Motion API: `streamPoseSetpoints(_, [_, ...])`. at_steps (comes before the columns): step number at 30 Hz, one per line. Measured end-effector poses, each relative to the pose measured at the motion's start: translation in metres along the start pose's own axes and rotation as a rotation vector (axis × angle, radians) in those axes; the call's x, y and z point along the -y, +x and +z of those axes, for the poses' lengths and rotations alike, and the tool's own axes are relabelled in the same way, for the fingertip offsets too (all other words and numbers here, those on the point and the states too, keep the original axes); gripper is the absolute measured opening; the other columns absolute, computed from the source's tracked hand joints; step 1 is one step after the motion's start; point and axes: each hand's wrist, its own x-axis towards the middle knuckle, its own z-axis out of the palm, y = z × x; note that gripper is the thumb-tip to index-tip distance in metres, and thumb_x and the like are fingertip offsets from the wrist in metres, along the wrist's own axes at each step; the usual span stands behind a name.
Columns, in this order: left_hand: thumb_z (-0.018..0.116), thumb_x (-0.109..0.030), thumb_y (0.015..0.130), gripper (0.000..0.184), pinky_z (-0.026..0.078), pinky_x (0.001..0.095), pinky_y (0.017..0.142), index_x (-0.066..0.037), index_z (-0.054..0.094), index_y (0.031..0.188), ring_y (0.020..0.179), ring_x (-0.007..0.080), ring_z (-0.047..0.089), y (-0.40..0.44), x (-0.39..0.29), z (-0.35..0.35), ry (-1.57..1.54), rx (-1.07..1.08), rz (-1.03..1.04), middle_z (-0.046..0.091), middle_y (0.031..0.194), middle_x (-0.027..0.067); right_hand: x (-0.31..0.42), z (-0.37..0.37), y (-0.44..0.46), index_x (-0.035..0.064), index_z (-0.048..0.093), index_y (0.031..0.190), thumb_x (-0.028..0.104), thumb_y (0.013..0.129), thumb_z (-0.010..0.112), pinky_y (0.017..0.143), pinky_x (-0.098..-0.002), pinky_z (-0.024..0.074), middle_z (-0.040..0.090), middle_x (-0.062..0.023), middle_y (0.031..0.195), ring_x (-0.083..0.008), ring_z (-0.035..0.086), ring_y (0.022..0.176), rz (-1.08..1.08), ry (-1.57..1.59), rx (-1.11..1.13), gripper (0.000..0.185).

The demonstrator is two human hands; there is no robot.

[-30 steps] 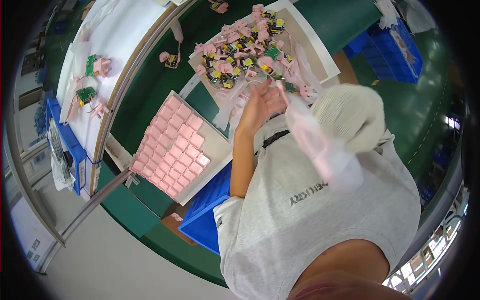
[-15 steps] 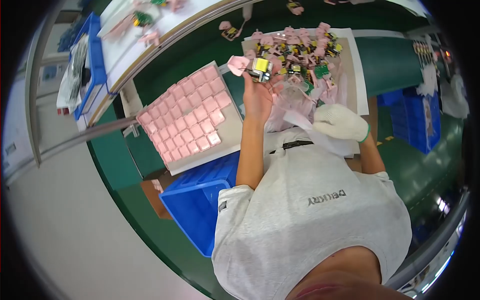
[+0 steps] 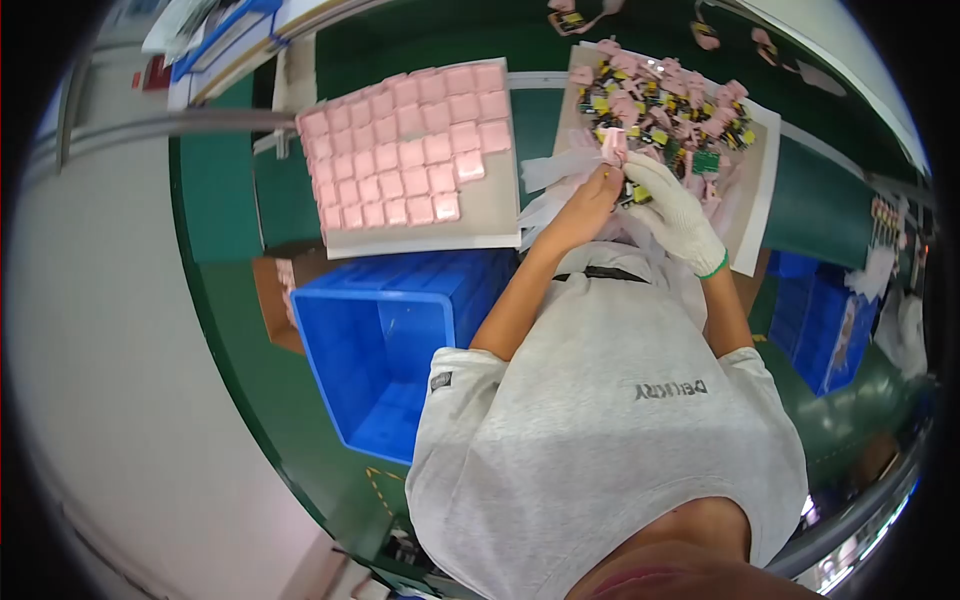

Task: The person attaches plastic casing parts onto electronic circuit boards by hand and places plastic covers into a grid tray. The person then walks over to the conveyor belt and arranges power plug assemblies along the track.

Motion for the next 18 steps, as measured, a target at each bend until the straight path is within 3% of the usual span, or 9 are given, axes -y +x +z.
streamPoseSetpoints(4, [0.032,-0.045,0.101,0.051,0.045,0.0306,0.083,-0.001,0.046,0.124,0.099,0.0199,0.057,-0.008,0.007,-0.013,0.083,0.071,-0.135,0.06,0.109,0.013,-0.017,0.019,-0.007,0.0029,0.048,0.132,-0.008,0.077,0.06,0.103,-0.0348,0.0379,0.046,-0.0137,0.136,-0.0279,0.045,0.127,0.045,0.073,-0.012,0.058])
streamPoseSetpoints(7, [0.032,-0.04,0.101,0.047,0.046,0.0348,0.083,0.0,0.051,0.117,0.097,0.0231,0.058,-0.02,0.033,-0.034,-0.095,0.17,0.027,0.061,0.106,0.0137,-0.028,0.03,-0.009,0.0038,0.045,0.134,-0.008,0.078,0.059,0.104,-0.0347,0.0378,0.046,-0.0136,0.136,-0.0274,0.047,0.124,0.067,0.075,-0.038,0.059])
streamPoseSetpoints(9, [0.04,-0.033,0.099,0.039,0.047,0.0368,0.082,0.001,0.053,0.114,0.096,0.0258,0.06,-0.028,0.066,-0.057,-0.204,-0.129,-0.018,0.062,0.105,0.016,-0.03,0.03,-0.01,0.0042,0.043,0.135,-0.004,0.082,0.056,0.099,-0.0348,0.0407,0.051,-0.0121,0.128,-0.0262,0.053,0.112,0.261,0.439,-0.188,0.056])
streamPoseSetpoints(11, [0.051,-0.022,0.093,0.029,0.046,0.0386,0.085,0.0,0.055,0.112,0.1,0.0285,0.058,-0.038,0.096,-0.082,0.345,-0.664,-0.122,0.061,0.105,0.0151,-0.034,0.024,-0.013,0.0044,0.041,0.136,-0.002,0.084,0.055,0.097,-0.0349,0.0421,0.054,-0.0114,0.124,-0.0255,0.057,0.106,0.363,0.62,-0.265,0.054])
streamPoseSetpoints(13, [0.058,-0.014,0.086,0.024,0.044,0.043,0.088,-0.003,0.057,0.109,0.102,0.0338,0.054,-0.053,0.129,-0.104,0.826,-0.996,-0.148,0.059,0.103,0.0148,-0.046,0.012,-0.018,0.0044,0.04,0.135,0.006,0.087,0.054,0.086,-0.0321,0.0452,0.056,-0.0078,0.108,-0.0204,0.057,0.087,0.37,1.019,-0.197,0.05])
streamPoseSetpoints(14, [0.058,-0.014,0.086,0.024,0.044,0.043,0.088,-0.003,0.057,0.109,0.102,0.0338,0.054,-0.06,0.142,-0.11,0.827,-0.995,-0.15,0.059,0.103,0.0148,-0.05,0.008,-0.021,0.0044,0.04,0.135,0.01,0.089,0.053,0.08,-0.0307,0.0468,0.057,-0.006,0.1,-0.0178,0.057,0.077,0.373,1.219,-0.157,0.049])
streamPoseSetpoints(15, [0.059,-0.014,0.086,0.024,0.044,0.0442,0.088,-0.003,0.057,0.107,0.102,0.0347,0.053,-0.068,0.152,-0.114,0.93,-1.042,-0.166,0.058,0.103,0.015,-0.053,0.006,-0.025,0.0044,0.04,0.135,0.01,0.089,0.053,0.08,-0.0307,0.0468,0.057,-0.006,0.1,-0.0178,0.057,0.077,0.375,1.22,-0.156,0.049])
streamPoseSetpoints(18, [0.06,-0.013,0.084,0.024,0.043,0.0467,0.088,-0.003,0.058,0.105,0.102,0.0366,0.051,-0.08,0.163,-0.113,1.133,-1.133,-0.199,0.056,0.102,0.0155,-0.058,-0.001,-0.036,0.0081,0.052,0.121,0.013,0.092,0.049,0.06,-0.025,0.0402,0.059,-0.0047,0.1,-0.0138,0.05,0.076,0.307,1.813,0.002,0.03])
